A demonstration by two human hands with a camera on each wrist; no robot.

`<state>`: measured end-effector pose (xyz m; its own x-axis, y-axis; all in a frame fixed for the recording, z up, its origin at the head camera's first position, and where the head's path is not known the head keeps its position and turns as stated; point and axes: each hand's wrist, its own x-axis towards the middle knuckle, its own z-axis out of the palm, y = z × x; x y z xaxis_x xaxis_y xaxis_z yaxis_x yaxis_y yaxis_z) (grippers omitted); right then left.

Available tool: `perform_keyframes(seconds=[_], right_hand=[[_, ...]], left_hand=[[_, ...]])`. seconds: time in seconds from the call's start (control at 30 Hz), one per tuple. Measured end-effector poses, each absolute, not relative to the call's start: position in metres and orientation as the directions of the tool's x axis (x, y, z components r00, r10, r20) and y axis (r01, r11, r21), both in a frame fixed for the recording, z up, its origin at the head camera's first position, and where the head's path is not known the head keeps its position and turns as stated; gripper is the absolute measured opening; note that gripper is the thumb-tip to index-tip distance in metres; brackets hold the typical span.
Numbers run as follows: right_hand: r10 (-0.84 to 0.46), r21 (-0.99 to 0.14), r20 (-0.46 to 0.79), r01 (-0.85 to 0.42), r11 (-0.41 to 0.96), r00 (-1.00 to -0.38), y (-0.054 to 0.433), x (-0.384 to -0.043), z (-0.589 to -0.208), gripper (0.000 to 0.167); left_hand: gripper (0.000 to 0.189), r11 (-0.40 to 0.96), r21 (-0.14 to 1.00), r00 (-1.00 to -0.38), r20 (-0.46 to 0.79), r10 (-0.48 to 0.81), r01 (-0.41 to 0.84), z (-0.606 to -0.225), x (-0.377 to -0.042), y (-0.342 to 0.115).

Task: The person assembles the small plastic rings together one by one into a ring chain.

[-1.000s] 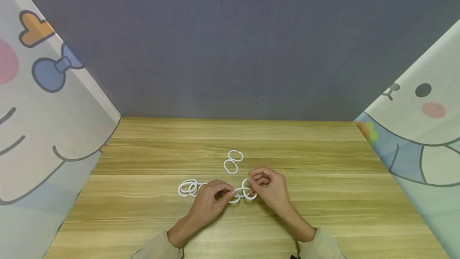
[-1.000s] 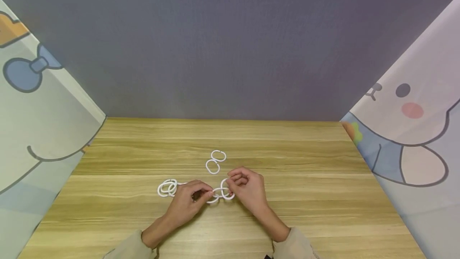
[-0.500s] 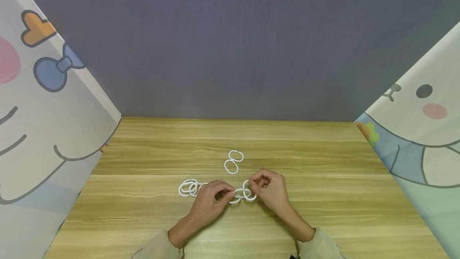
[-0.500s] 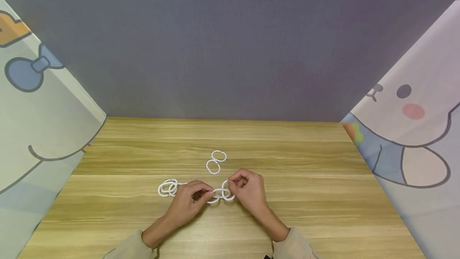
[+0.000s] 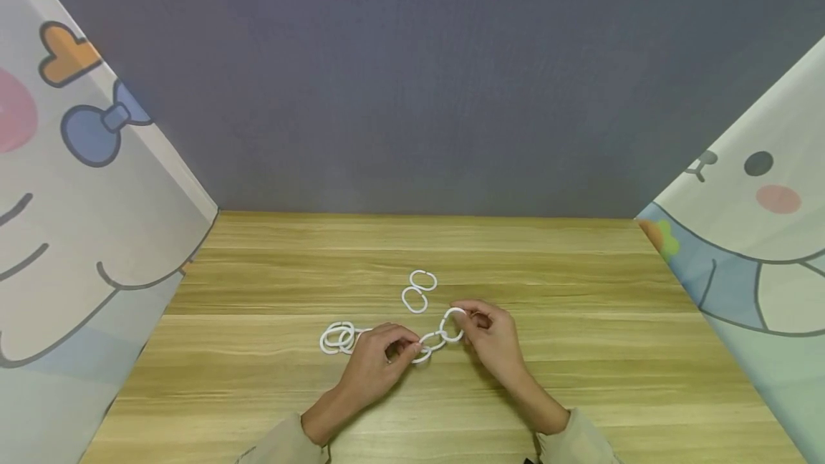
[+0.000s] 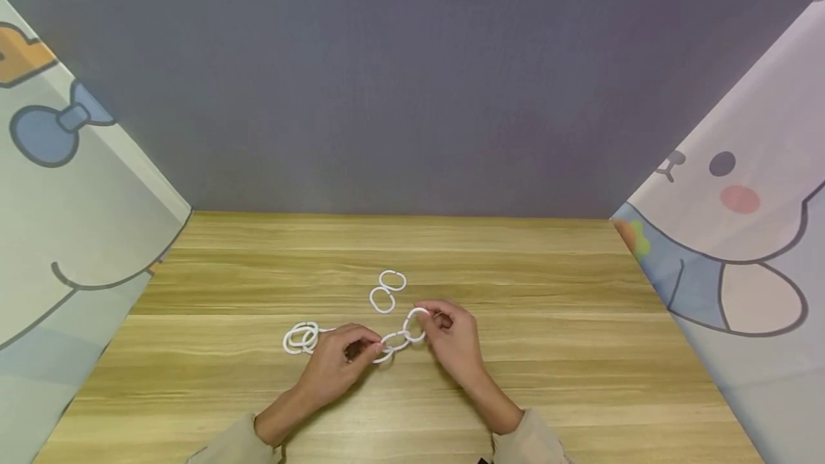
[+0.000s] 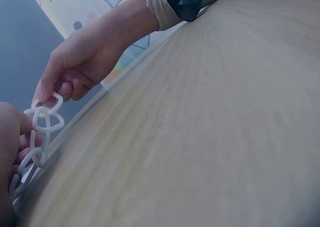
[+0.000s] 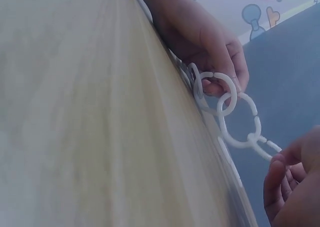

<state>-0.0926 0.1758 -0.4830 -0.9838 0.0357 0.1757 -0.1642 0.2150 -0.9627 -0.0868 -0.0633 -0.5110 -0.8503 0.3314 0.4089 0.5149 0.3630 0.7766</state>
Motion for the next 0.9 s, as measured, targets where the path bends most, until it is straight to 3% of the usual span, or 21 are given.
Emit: perform_keyframes(seconds=[0.5, 0.9], right_hand=[[0.042, -0.995, 0.018, -0.013, 0.098, -0.999, 0.187, -0.089, -0.477, 0.008], [-0.036, -0.987, 0.129, -0.132, 0.092, -0.991, 0.196, -0.083, -0.484, 0.007]], left_hand=[[0.003, 0.356, 0.789, -0.858, 0.396, 0.328, 0.501, -0.509, -0.087, -0.063], [0.009, 0.366, 0.785, -0.863, 0.418, 0.283, 0.500, -0.511, -0.087, -0.063]])
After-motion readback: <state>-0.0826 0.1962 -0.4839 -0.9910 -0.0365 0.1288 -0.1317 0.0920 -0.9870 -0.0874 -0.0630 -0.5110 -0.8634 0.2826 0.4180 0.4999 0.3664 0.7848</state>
